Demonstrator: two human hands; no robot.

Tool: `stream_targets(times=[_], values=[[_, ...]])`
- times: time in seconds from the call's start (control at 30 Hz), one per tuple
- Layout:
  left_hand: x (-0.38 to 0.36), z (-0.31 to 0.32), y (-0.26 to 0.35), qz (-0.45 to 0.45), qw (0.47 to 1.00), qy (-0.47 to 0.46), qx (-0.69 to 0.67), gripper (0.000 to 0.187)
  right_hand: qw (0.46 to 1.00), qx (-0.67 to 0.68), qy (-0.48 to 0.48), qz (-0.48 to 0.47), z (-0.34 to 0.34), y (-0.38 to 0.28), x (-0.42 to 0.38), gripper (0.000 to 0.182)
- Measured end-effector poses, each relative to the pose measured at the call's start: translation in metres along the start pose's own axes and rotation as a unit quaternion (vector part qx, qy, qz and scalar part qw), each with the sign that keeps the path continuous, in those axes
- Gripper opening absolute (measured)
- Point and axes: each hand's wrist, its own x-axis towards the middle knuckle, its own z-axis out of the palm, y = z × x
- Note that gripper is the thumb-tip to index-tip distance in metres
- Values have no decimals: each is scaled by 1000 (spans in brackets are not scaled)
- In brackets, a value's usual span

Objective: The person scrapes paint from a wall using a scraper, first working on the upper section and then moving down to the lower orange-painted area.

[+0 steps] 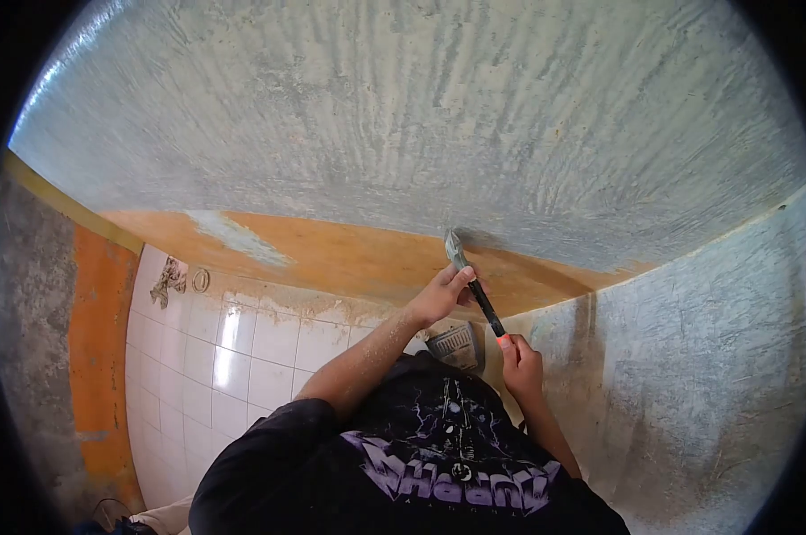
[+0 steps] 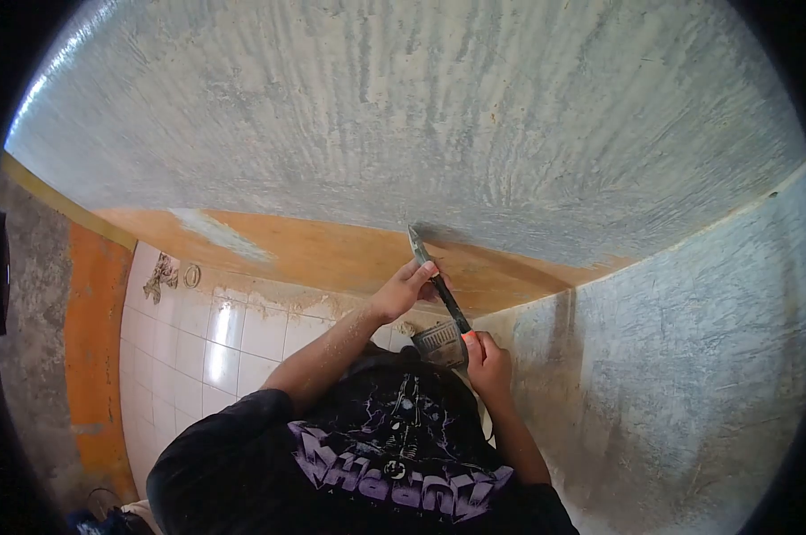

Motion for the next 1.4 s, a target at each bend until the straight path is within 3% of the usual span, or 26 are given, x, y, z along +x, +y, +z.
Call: stream_targets(times=[0.87,1.07,1.4], values=[[-6,-16,-3,7,1000,19,22,37,997,73,23,-8,32,-3,-12,29],[-8,-6,7,-4,999,32,6,40,997,57,9,42,12,-12,-6,31],[1,14,13,-30,999,0,20,39,999,33,13,38,-11,0,-8,32]])
